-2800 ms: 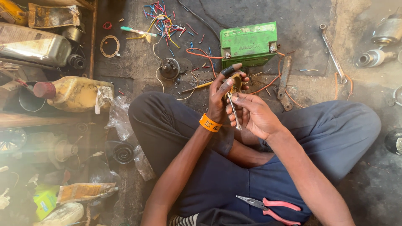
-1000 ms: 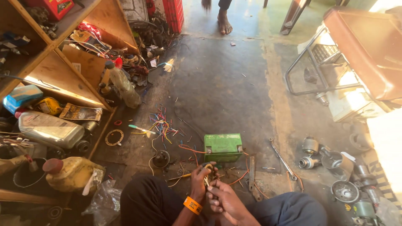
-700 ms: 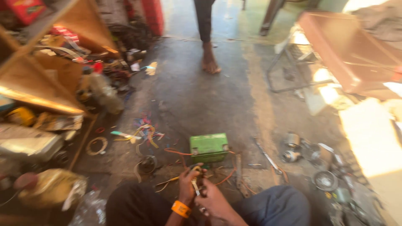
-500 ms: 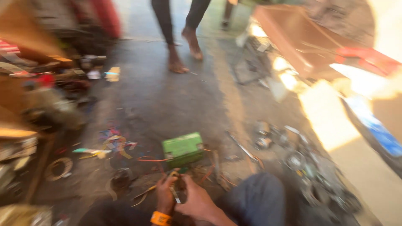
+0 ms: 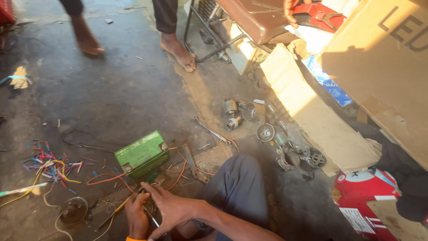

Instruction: The person sits on the floor and uses a wrench to tighten a screw on a small cylindrical electrical component. They then pick up a larger metal housing and scrape its interior with a flat metal tool.

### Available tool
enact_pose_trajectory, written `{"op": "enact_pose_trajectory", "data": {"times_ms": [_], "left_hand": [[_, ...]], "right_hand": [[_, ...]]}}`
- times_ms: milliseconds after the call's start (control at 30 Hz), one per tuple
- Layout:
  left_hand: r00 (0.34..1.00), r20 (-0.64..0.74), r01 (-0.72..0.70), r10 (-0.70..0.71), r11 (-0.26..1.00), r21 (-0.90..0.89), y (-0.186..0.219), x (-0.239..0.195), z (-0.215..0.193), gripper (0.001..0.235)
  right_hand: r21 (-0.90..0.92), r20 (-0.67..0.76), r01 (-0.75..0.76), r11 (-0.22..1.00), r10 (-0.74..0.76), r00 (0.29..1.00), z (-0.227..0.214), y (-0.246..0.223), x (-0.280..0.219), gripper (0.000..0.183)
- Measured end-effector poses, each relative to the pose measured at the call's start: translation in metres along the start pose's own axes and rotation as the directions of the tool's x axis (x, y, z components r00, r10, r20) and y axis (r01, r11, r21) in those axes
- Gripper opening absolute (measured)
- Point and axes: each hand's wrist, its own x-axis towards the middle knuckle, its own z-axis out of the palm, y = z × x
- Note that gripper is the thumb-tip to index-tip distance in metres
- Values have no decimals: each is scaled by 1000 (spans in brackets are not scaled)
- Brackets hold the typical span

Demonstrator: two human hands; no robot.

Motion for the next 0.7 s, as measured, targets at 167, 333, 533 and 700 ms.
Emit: {"op": "enact_pose_trajectory", "data": {"times_ms": [167, 333, 533, 700], "left_hand": [[989, 18, 147, -146, 970, -196, 9, 1, -2, 34], [907, 182, -419, 380, 863, 283, 17, -3, -9, 24], [1000, 23, 0, 4, 984, -177, 16, -2, 2, 21], [980, 80, -162, 184, 960, -227, 20, 1, 8, 20]], "right_hand": [[25, 4, -44, 999, 44, 999, 10, 11, 4, 151], [-2, 2, -38, 999, 38, 999, 3, 1, 6, 150], [-138, -27, 62, 988, -67, 997, -4, -2, 21, 140], [-121, -73, 26, 992, -35, 997, -5, -14, 26, 144]]}}
